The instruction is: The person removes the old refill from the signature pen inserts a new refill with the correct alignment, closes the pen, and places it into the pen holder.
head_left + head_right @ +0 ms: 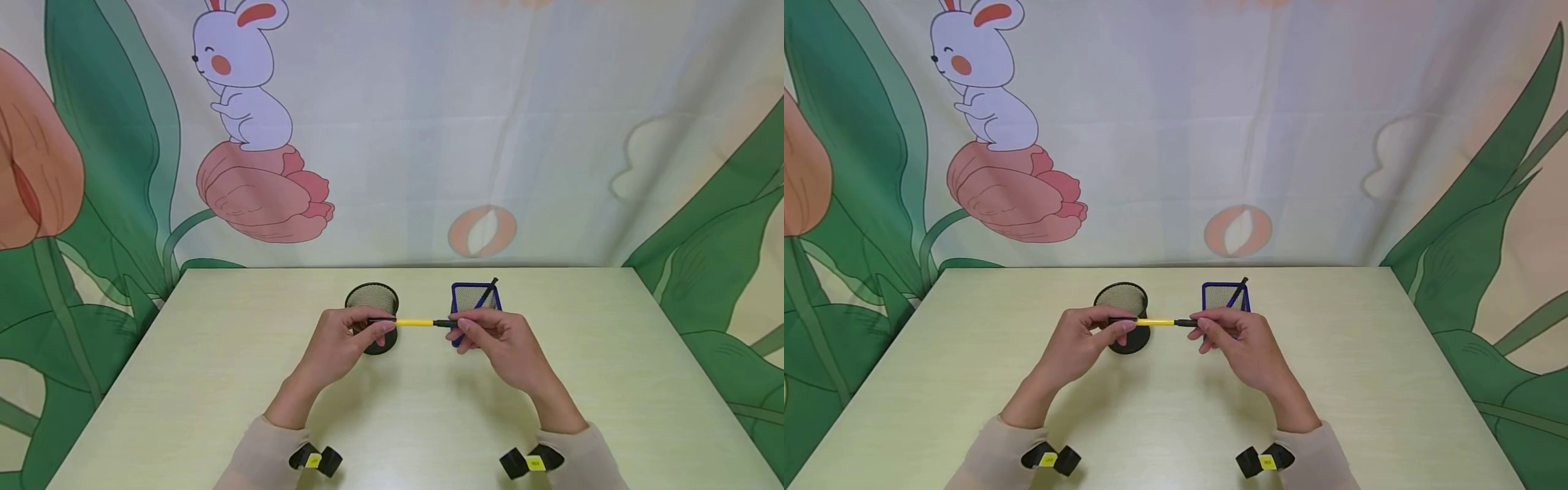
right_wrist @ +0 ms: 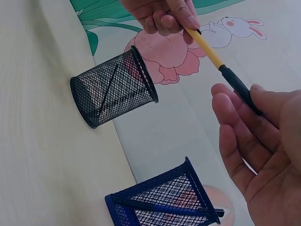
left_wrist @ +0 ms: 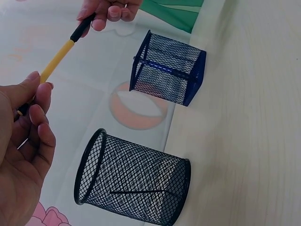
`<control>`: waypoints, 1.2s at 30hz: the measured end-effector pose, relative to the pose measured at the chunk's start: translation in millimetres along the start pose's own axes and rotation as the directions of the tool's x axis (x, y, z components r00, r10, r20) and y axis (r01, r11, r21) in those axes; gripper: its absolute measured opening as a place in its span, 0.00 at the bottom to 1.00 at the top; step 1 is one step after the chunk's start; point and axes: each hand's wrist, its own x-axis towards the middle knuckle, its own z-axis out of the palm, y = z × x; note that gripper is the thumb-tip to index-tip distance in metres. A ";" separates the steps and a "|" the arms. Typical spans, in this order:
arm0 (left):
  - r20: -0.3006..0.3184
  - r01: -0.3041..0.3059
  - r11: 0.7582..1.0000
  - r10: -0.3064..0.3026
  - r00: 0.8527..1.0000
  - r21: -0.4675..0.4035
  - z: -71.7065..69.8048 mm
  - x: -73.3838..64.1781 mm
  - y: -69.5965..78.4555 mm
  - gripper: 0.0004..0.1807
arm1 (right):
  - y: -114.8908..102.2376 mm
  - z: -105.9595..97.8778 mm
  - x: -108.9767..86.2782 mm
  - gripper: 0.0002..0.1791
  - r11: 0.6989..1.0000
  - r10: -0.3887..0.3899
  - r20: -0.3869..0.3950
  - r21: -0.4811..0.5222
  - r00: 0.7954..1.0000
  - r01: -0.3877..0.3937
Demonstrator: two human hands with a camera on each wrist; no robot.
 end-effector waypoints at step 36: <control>0.008 0.021 1.000 -0.021 1.000 -0.002 -0.4 -0.2 0.1 0.07 | -0.9 -4.3 -1.6 0.11 0.999 0.023 -0.045 -0.033 0.999 -0.025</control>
